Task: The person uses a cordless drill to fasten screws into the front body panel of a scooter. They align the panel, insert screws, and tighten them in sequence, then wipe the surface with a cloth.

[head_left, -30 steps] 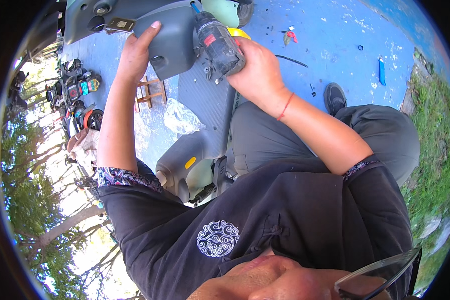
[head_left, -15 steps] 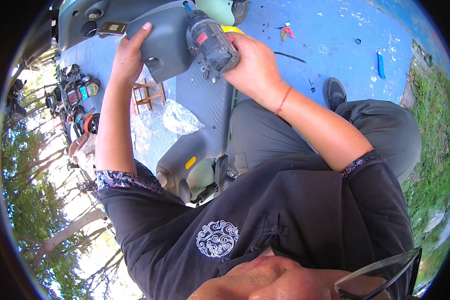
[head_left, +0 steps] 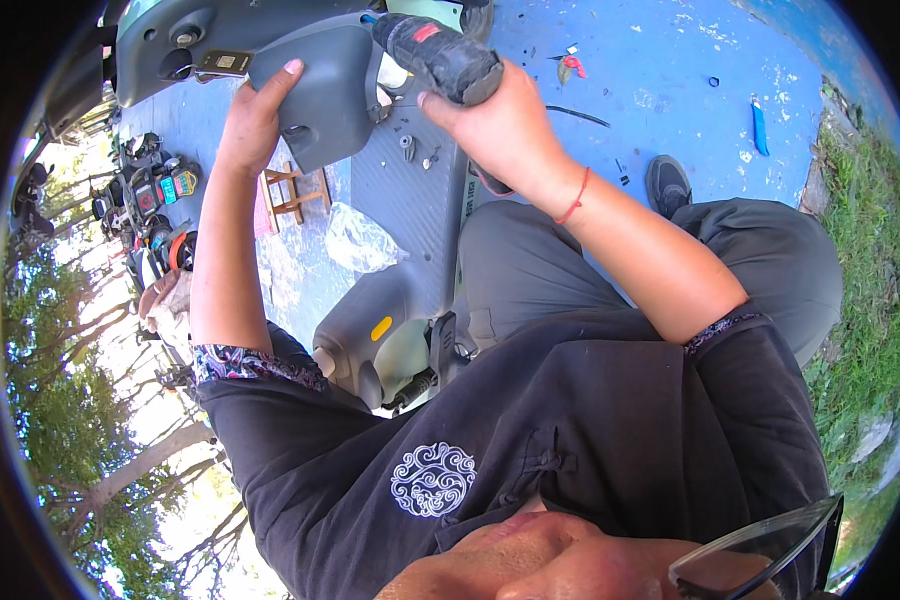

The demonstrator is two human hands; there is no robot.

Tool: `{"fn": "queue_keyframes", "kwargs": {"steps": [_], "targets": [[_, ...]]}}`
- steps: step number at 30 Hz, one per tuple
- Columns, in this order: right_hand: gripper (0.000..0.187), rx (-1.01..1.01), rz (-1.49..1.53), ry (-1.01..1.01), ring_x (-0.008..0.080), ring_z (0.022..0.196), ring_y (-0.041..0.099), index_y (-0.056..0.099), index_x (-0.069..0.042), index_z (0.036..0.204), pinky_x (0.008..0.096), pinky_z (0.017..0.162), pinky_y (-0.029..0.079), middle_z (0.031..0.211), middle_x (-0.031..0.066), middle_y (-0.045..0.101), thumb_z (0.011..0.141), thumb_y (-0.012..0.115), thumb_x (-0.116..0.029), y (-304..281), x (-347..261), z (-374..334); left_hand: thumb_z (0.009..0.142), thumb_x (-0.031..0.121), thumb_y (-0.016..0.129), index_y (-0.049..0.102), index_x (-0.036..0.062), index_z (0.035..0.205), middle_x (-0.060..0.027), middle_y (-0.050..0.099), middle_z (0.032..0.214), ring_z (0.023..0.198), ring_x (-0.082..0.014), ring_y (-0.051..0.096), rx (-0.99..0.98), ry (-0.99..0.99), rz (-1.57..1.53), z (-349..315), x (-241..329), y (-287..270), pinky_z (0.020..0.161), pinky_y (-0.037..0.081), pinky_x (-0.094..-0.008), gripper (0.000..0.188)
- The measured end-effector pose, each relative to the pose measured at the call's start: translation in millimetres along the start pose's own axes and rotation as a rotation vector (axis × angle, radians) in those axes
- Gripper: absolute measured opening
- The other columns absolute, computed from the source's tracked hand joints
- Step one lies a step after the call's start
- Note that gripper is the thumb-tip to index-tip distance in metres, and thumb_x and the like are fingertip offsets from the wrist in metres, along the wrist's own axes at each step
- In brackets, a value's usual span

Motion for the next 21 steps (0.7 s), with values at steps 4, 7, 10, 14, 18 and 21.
{"fn": "queue_keyframes", "kwargs": {"steps": [4, 7, 10, 14, 18, 21], "targets": [[0.035, 0.014, 0.01, -0.128, 0.0323, 0.092, 0.076, 0.071, 0.0, 0.11, 0.0391, 0.083, 0.058, 0.1, 0.0197, 0.077, 0.083, 0.083, -0.019, -0.8, 3.6, -0.8, 0.097, 0.041, 0.07, 0.068, -0.0031, 0.126, -0.0119, 0.074, 0.114, 0.102, -0.0192, 0.069, 0.047, 0.079, 0.026, -2.8, 9.8, 10.2, 0.096, 0.052, -0.0335, 0.053], [0.036, 0.013, -0.088, -0.256, 0.0379, 0.093, 0.075, 0.071, 0.0, 0.112, 0.0396, 0.083, 0.058, 0.099, 0.0226, 0.075, 0.082, 0.082, -0.015, 0.9, 5.9, -7.2, 0.098, 0.042, 0.069, 0.068, -0.003, 0.126, -0.0111, 0.073, 0.114, 0.102, -0.0185, 0.068, 0.05, 0.091, 0.062, -7.7, 11.7, 13.2, 0.096, 0.052, -0.0332, 0.053], [0.038, -0.028, -0.144, -0.195, 0.0418, 0.092, 0.072, 0.07, -0.002, 0.113, 0.0428, 0.08, 0.058, 0.097, 0.0226, 0.074, 0.079, 0.081, -0.013, 5.8, 18.3, -12.0, 0.098, 0.042, 0.069, 0.069, -0.0028, 0.126, -0.0105, 0.073, 0.114, 0.103, -0.0183, 0.068, 0.03, 0.05, 0.074, -11.2, 8.9, 18.6, 0.095, 0.052, -0.0329, 0.052], [0.037, -0.008, -0.144, -0.188, 0.042, 0.09, 0.072, 0.07, -0.002, 0.111, 0.0454, 0.078, 0.058, 0.096, 0.0215, 0.074, 0.078, 0.081, -0.014, 7.9, 20.3, -13.0, 0.098, 0.039, 0.07, 0.069, -0.0027, 0.126, -0.0103, 0.074, 0.114, 0.103, -0.0179, 0.069, -0.001, 0.041, 0.076, -8.6, 4.5, 15.5, 0.094, 0.053, -0.0327, 0.05], [0.038, -0.007, -0.212, -0.241, 0.0423, 0.088, 0.072, 0.069, -0.002, 0.112, 0.0463, 0.077, 0.058, 0.094, 0.0209, 0.074, 0.078, 0.081, -0.013, 5.6, 18.5, -9.5, 0.098, 0.038, 0.071, 0.068, -0.0034, 0.126, -0.0107, 0.074, 0.113, 0.103, -0.0173, 0.069, -0.011, 0.054, 0.088, -9.5, 9.9, 14.0, 0.094, 0.054, -0.033, 0.049], [0.039, -0.016, -0.215, -0.25, 0.042, 0.089, 0.072, 0.069, -0.003, 0.114, 0.0462, 0.078, 0.058, 0.095, 0.0204, 0.074, 0.077, 0.08, -0.012, 5.9, 18.1, -11.2, 0.099, 0.038, 0.071, 0.068, -0.0036, 0.125, -0.0112, 0.074, 0.112, 0.102, -0.0173, 0.069, 0.014, 0.078, 0.138, -11.9, 11.6, 16.4, 0.094, 0.054, -0.0328, 0.049]]}}
Point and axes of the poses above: each hand's wrist, its own z-axis towards the middle knuckle, its own y-axis out of the palm, x = y × z, the point moved 4 cm from there along z, towards the middle knuckle
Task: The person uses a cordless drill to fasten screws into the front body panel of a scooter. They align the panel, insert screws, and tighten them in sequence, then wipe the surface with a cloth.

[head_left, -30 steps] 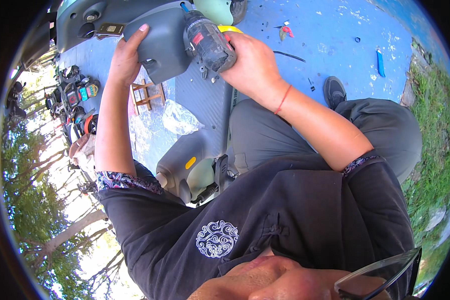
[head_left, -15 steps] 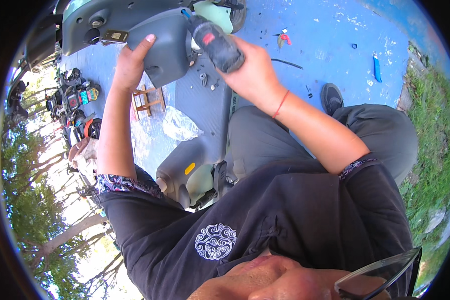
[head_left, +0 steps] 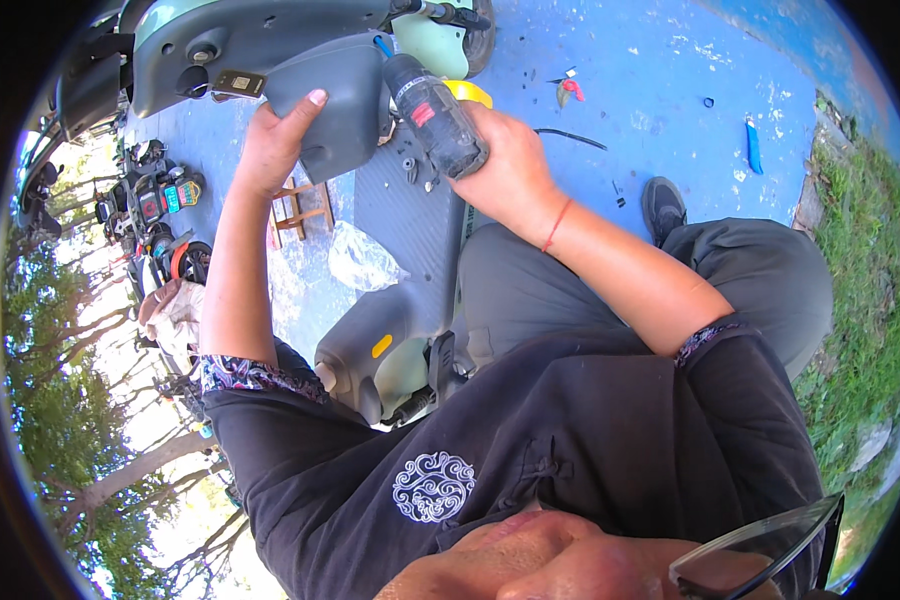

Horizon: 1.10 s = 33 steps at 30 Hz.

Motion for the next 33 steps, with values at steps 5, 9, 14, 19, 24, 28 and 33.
{"fn": "queue_keyframes", "kwargs": {"steps": [5, 9, 14, 19, 24, 28, 33], "targets": [[0.046, -0.015, -0.013, -0.032, 0.0412, 0.096, 0.071, 0.067, -0.004, 0.119, 0.0462, 0.083, 0.058, 0.104, 0.02, 0.073, 0.076, 0.081, -0.009, 3.3, 1.6, -2.8, 0.102, 0.034, 0.068, 0.067, -0.0031, 0.128, -0.0089, 0.072, 0.117, 0.108, -0.0157, 0.065, -0.077, 0.006, 0.086, -1.0, -1.1, 0.2, 0.096, 0.051, -0.0326, 0.045], [0.052, 0.043, -0.063, -0.171, 0.0415, 0.102, 0.069, 0.063, -0.003, 0.121, 0.0487, 0.087, 0.056, 0.108, 0.0189, 0.071, 0.073, 0.082, -0.01, 10.4, 17.6, -3.8, 0.102, 0.032, 0.069, 0.07, -0.0015, 0.124, -0.0071, 0.073, 0.112, 0.101, -0.0157, 0.066, -0.103, 0.039, 0.153, -1.6, 7.6, 3.7, 0.091, 0.053, -0.0324, 0.04], [0.05, 0.1, -0.094, -0.261, 0.0397, 0.098, 0.066, 0.061, -0.004, 0.119, 0.0504, 0.086, 0.053, 0.102, 0.0163, 0.068, 0.073, 0.08, -0.012, 23.6, 37.4, 1.3, 0.102, 0.032, 0.07, 0.07, -0.0006, 0.123, -0.0083, 0.074, 0.108, 0.097, -0.0162, 0.067, -0.078, 0.141, 0.3, 1.8, 22.5, 8.0, 0.088, 0.054, -0.033, 0.039], [0.052, 0.085, -0.148, -0.273, 0.0379, 0.097, 0.065, 0.06, -0.005, 0.12, 0.0496, 0.084, 0.05, 0.099, 0.0143, 0.066, 0.072, 0.08, -0.01, 33.6, 50.5, 6.7, 0.101, 0.039, 0.069, 0.07, 0.0038, 0.125, -0.015, 0.076, 0.108, 0.101, -0.0284, 0.072, -0.056, 0.231, 0.497, 10.8, 28.0, 6.1, 0.09, 0.055, -0.0383, 0.042], [0.052, 0.053, -0.201, -0.254, 0.0392, 0.1, 0.065, 0.058, -0.003, 0.122, 0.0493, 0.089, 0.051, 0.105, 0.017, 0.066, 0.075, 0.078, -0.008, 38.2, 53.1, 12.6, 0.1, 0.039, 0.071, 0.068, -0.0004, 0.125, -0.0167, 0.075, 0.112, 0.106, -0.0296, 0.07, 0.039, 0.146, 0.685, 11.9, 37.9, 4.3, 0.096, 0.053, -0.0402, 0.047], [0.048, 0.096, -0.205, -0.288, 0.0366, 0.095, 0.063, 0.058, -0.003, 0.12, 0.0486, 0.084, 0.048, 0.097, 0.0147, 0.062, 0.075, 0.076, -0.008, 45.9, 54.7, 14.3, 0.098, 0.043, 0.072, 0.067, 0.0006, 0.127, -0.0202, 0.074, 0.114, 0.109, -0.0364, 0.07, 0.033, 0.227, 0.866, 15.7, 45.6, -2.0, 0.098, 0.052, -0.0435, 0.052], [0.05, 0.106, -0.223, -0.287, 0.0361, 0.096, 0.062, 0.057, -0.003, 0.121, 0.0482, 0.085, 0.047, 0.096, 0.0145, 0.061, 0.076, 0.076, -0.008, 49.9, 55.0, 15.1, 0.097, 0.043, 0.073, 0.07, 0.0021, 0.124, -0.0214, 0.075, 0.112, 0.109, -0.0375, 0.071, 0.035, 0.212, 0.889, 13.7, 57.8, 4.5, 0.095, 0.054, -0.0446, 0.048]]}}
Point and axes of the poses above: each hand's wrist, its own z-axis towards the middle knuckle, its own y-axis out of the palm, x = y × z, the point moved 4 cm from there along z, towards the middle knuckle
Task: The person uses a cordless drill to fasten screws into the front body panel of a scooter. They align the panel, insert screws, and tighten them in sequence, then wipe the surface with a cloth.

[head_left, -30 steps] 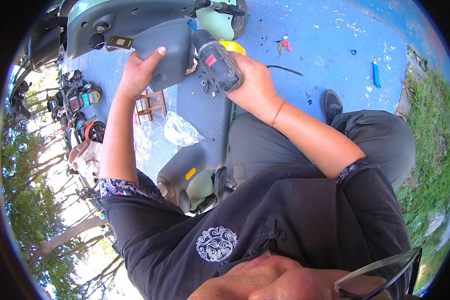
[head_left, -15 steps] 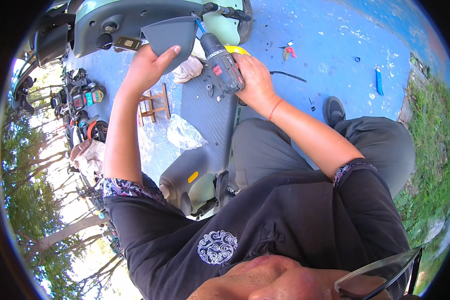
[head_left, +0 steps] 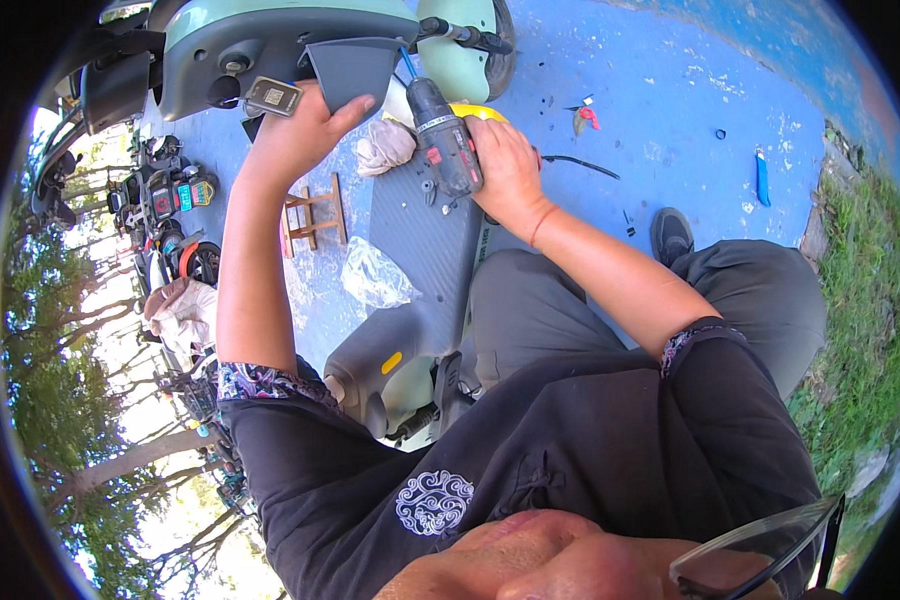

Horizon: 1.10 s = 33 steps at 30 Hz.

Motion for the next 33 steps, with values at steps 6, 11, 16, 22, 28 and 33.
{"fn": "queue_keyframes", "kwargs": {"steps": [6, 11, 16, 22, 28, 33], "targets": [[0.051, -0.003, 0.032, 0.019, 0.0359, 0.098, 0.062, 0.057, -0.003, 0.121, 0.0476, 0.086, 0.047, 0.099, 0.0142, 0.062, 0.075, 0.076, -0.007, 1.4, 1.5, 0.9, 0.096, 0.04, 0.074, 0.074, 0.0037, 0.115, -0.0185, 0.076, 0.109, 0.102, -0.0366, 0.073, 0.061, 0.027, 0.101, 3.4, -0.3, 1.0, 0.089, 0.056, -0.0437, 0.042], [0.053, 0.002, 0.104, 0.027, 0.0367, 0.098, 0.062, 0.058, -0.004, 0.121, 0.048, 0.085, 0.048, 0.101, 0.0144, 0.063, 0.072, 0.078, -0.005, -0.9, 3.0, 3.7, 0.087, 0.039, 0.083, 0.076, 0.0012, 0.095, -0.0147, 0.074, 0.095, 0.087, -0.034, 0.07, 0.402, 0.215, 0.185, -4.0, 2.0, -2.6, 0.079, 0.054, -0.0442, 0.039], [0.051, -0.005, 0.145, 0.048, 0.0392, 0.098, 0.063, 0.059, -0.005, 0.119, 0.0487, 0.085, 0.049, 0.101, 0.0155, 0.064, 0.072, 0.078, -0.006, -0.7, -0.9, 3.3, 0.079, 0.048, 0.085, 0.068, 0.002, 0.082, -0.0133, 0.064, 0.086, 0.081, -0.0372, 0.062, 0.644, 0.308, 0.337, -14.3, -2.7, 0.2, 0.073, 0.05, -0.0484, 0.049], [0.055, 0.014, 0.254, 0.118, 0.0425, 0.107, 0.064, 0.058, -0.003, 0.124, 0.0489, 0.091, 0.051, 0.111, 0.0181, 0.067, 0.074, 0.08, -0.005, 6.4, -10.2, 1.5, 0.091, 0.035, 0.074, 0.061, 0.0018, 0.114, -0.018, 0.057, 0.115, 0.102, -0.0434, 0.058, 0.521, 0.191, 0.161, -17.5, -1.3, 15.1, 0.095, 0.041, -0.0569, 0.043], [0.057, 0.007, 0.257, 0.109, 0.0427, 0.109, 0.064, 0.058, -0.002, 0.127, 0.0476, 0.094, 0.051, 0.116, 0.0193, 0.067, 0.075, 0.08, -0.003, 6.9, -14.9, 3.0, 0.081, 0.017, 0.068, 0.058, 0.003, 0.12, -0.0203, 0.054, 0.114, 0.108, -0.0432, 0.052, 0.528, 0.24, 0.169, -20.4, 15.4, -3.9, 0.092, 0.04, -0.0552, 0.043], [0.055, 0.0, 0.249, 0.111, 0.0421, 0.109, 0.064, 0.059, -0.003, 0.127, 0.0471, 0.095, 0.052, 0.117, 0.0193, 0.068, 0.076, 0.079, -0.004, 13.6, -12.2, 1.6, 0.085, 0.025, 0.072, 0.063, 0.0046, 0.115, -0.0161, 0.056, 0.111, 0.104, -0.0396, 0.056, 0.617, 0.269, 0.15, -29.5, -2.3, 2.3, 0.089, 0.039, -0.0538, 0.038]]}}
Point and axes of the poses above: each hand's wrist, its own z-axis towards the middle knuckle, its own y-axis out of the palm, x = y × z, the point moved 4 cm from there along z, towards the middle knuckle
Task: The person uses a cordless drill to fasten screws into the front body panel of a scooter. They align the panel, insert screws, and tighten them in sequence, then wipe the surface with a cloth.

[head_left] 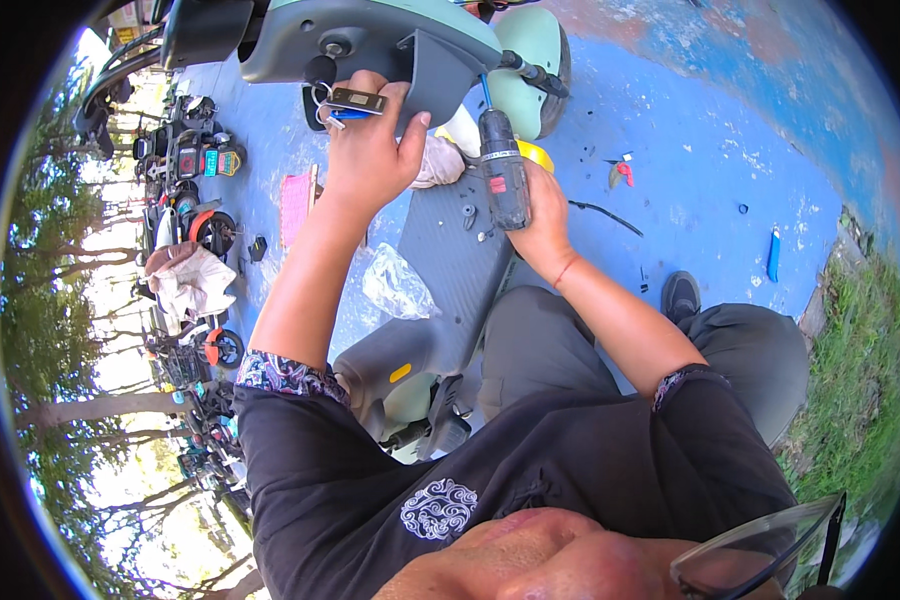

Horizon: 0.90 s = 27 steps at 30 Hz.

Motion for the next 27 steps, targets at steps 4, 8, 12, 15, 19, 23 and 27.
{"fn": "queue_keyframes", "kwargs": {"steps": [4, 8, 12, 15, 19, 23, 27], "targets": [[0.056, -0.016, -0.055, -0.023, 0.0423, 0.108, 0.064, 0.058, -0.003, 0.128, 0.0472, 0.094, 0.051, 0.116, 0.0197, 0.067, 0.077, 0.079, -0.004, 2.3, 3.1, 1.1, 0.089, 0.029, 0.073, 0.064, 0.0051, 0.11, -0.0161, 0.057, 0.112, 0.104, -0.0378, 0.057, -0.015, -0.052, -0.023, -9.7, -10.2, 6.8, 0.09, 0.039, -0.0543, 0.033], [0.057, -0.02, -0.085, -0.056, 0.0425, 0.107, 0.063, 0.057, -0.002, 0.129, 0.0477, 0.094, 0.051, 0.116, 0.0201, 0.066, 0.077, 0.078, -0.002, 3.8, 7.4, 0.9, 0.092, 0.032, 0.07, 0.063, 0.0041, 0.111, -0.0199, 0.057, 0.114, 0.103, -0.0441, 0.056, -0.006, -0.055, -0.035, -13.6, -18.6, 13.3, 0.093, 0.037, -0.0592, 0.035], [0.058, -0.032, -0.079, -0.074, 0.0426, 0.106, 0.062, 0.056, -0.001, 0.129, 0.0481, 0.093, 0.051, 0.115, 0.0202, 0.066, 0.076, 0.078, -0.001, 2.7, 1.0, 1.0, 0.094, 0.027, 0.071, 0.06, -0.0008, 0.115, -0.0225, 0.056, 0.116, 0.108, -0.0437, 0.054, 0.008, -0.002, 0.03, -21.6, -19.1, 12.3, 0.097, 0.037, -0.0549, 0.037], [0.058, -0.031, -0.064, -0.083, 0.0429, 0.105, 0.062, 0.056, -0.001, 0.129, 0.0479, 0.092, 0.051, 0.114, 0.0203, 0.066, 0.075, 0.078, 0.0, 4.1, 2.3, 0.9, 0.094, 0.029, 0.069, 0.062, 0.0012, 0.114, -0.0215, 0.057, 0.117, 0.108, -0.0443, 0.053, -0.034, -0.002, 0.035, -21.2, -21.2, 13.1, 0.097, 0.036, -0.0555, 0.035], [0.057, -0.011, -0.035, -0.088, 0.0431, 0.103, 0.063, 0.056, -0.001, 0.128, 0.0478, 0.091, 0.051, 0.11, 0.0201, 0.065, 0.074, 0.077, 0.001, 4.9, 0.0, 0.5, 0.095, 0.033, 0.067, 0.064, 0.005, 0.112, -0.0204, 0.06, 0.12, 0.107, -0.0458, 0.052, -0.063, 0.016, 0.024, -18.1, -25.5, 13.4, 0.094, 0.037, -0.0558, 0.033], [0.055, -0.031, -0.01, -0.023, 0.0436, 0.101, 0.063, 0.057, -0.002, 0.126, 0.0477, 0.09, 0.052, 0.107, 0.0199, 0.065, 0.075, 0.077, 0.001, 8.8, 5.2, -3.4, 0.095, 0.032, 0.069, 0.065, 0.0053, 0.11, -0.0192, 0.059, 0.119, 0.109, -0.0447, 0.051, -0.067, 0.008, 0.0, -16.5, -23.8, 12.8, 0.095, 0.037, -0.0554, 0.031], [0.056, -0.056, -0.013, 0.004, 0.0439, 0.101, 0.063, 0.057, -0.002, 0.125, 0.048, 0.089, 0.052, 0.108, 0.0202, 0.065, 0.074, 0.078, 0.0, 10.4, 0.9, -1.2, 0.095, 0.031, 0.069, 0.066, 0.0054, 0.109, -0.0196, 0.059, 0.118, 0.11, -0.0452, 0.051, -0.065, -0.012, -0.039, -16.0, -24.2, 11.5, 0.098, 0.035, -0.0564, 0.029]]}}
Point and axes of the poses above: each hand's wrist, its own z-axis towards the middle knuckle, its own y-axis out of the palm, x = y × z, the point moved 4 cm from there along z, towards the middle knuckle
